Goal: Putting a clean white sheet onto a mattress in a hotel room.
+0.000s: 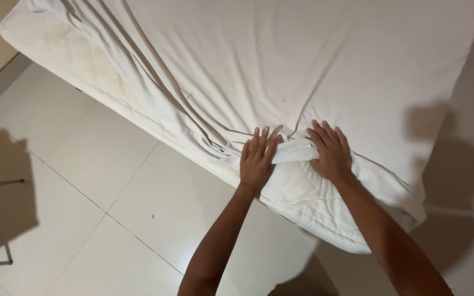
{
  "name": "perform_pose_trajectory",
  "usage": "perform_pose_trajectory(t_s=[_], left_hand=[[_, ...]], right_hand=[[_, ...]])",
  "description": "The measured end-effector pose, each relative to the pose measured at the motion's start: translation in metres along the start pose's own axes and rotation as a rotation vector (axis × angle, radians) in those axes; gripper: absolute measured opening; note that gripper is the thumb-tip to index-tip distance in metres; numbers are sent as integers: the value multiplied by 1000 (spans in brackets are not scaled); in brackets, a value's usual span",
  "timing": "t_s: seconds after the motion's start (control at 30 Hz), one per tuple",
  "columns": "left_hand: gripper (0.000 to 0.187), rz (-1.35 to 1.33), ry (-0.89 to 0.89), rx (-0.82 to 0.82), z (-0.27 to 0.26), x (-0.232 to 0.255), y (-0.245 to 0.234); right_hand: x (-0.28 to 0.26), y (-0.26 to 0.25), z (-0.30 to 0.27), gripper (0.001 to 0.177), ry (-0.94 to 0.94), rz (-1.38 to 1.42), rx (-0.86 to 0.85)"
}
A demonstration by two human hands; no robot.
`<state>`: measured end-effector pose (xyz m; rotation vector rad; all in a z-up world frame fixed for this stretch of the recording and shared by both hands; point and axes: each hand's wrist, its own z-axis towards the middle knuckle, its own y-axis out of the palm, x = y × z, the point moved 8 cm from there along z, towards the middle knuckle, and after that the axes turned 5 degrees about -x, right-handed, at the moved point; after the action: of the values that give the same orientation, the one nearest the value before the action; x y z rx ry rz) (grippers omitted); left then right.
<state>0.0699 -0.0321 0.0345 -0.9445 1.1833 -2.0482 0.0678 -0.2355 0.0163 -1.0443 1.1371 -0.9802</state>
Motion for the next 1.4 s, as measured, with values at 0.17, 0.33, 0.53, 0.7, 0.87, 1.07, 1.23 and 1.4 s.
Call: perform_pose_trajectory(t_s=[0.17, 0.33, 0.53, 0.7, 0.87, 1.07, 1.23, 1.4], left_hand=[[76, 46, 42, 80, 2, 4, -14], [70, 49, 34, 63, 0, 1, -9], [65, -25, 5, 52, 0, 0, -17], [56, -126, -11, 45, -2, -2, -17], [62, -133, 10, 73, -3, 2, -20], [97, -187, -45, 28, -5, 8, -28], [94, -98, -46, 39, -12, 2, -14], [77, 92, 30, 88, -22, 6, -11]], right_hand=[[-3, -6, 0, 92, -15, 40, 48], [-5, -7, 0, 90, -24, 46, 67], [-2, -7, -4, 85, -28, 50, 118], [-6, -9, -5, 85, 1, 47, 46], [-8, 5, -11, 88, 72, 2, -32], [-32, 8, -61, 88, 103, -5, -56], [-46, 10, -87, 85, 99, -69, -27], [-47, -4, -88, 84, 110, 31, 15]])
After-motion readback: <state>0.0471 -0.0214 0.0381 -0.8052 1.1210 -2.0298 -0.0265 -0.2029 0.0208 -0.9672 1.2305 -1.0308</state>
